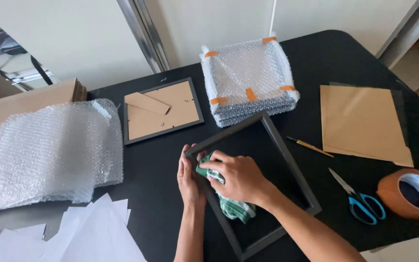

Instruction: The person wipes the cardboard back of a picture frame with a cloth, sets it aside, and then cleans the glass and the black frame itself using the cloth.

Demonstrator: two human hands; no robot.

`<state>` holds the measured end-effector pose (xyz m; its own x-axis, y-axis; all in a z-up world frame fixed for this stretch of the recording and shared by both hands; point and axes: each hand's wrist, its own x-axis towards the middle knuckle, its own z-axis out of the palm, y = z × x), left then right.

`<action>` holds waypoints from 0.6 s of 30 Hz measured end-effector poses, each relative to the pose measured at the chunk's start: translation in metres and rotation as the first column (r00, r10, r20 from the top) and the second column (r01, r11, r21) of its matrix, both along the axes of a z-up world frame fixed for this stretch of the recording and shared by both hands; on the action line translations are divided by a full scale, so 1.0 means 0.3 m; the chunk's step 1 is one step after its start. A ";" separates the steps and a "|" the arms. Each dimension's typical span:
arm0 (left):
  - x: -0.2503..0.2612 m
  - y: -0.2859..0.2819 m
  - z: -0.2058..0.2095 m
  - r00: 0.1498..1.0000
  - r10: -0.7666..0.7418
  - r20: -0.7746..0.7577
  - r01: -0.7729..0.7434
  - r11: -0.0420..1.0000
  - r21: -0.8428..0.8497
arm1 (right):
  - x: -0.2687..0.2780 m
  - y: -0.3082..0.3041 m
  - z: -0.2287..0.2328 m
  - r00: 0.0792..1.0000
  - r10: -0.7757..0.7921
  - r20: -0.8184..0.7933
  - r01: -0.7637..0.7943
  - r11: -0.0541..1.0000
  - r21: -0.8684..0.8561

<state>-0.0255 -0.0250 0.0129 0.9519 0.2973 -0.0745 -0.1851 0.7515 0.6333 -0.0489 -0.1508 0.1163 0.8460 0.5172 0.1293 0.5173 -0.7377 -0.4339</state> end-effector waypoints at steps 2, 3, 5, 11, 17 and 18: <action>-0.017 -0.009 0.031 0.999 -0.004 -0.037 0.004 1.000 0.006 | 0.011 -0.011 0.013 0.978 -0.144 0.153 0.134 0.988 0.079; -0.007 -0.005 -0.001 0.999 -0.003 -0.040 0.002 1.000 -0.006 | 0.026 -0.001 0.002 0.978 -0.141 0.152 0.132 0.989 0.066; 0.010 0.010 -0.065 1.000 -0.020 -0.018 0.021 0.999 0.030 | 0.055 0.025 -0.025 0.949 -0.188 0.251 0.176 0.982 0.071; -0.005 0.022 0.007 0.999 -0.017 -0.034 0.017 1.000 0.005 | 0.027 0.086 -0.105 0.975 -0.038 0.219 0.030 0.999 0.040; 0.003 0.023 0.012 0.999 -0.043 -0.014 0.043 0.998 -0.049 | 0.033 0.069 -0.066 0.997 0.017 0.077 -0.020 0.999 0.034; 0.002 0.025 -0.003 0.999 -0.031 -0.043 0.028 0.998 -0.061 | 0.036 0.065 -0.063 0.998 0.031 0.048 -0.032 0.999 0.023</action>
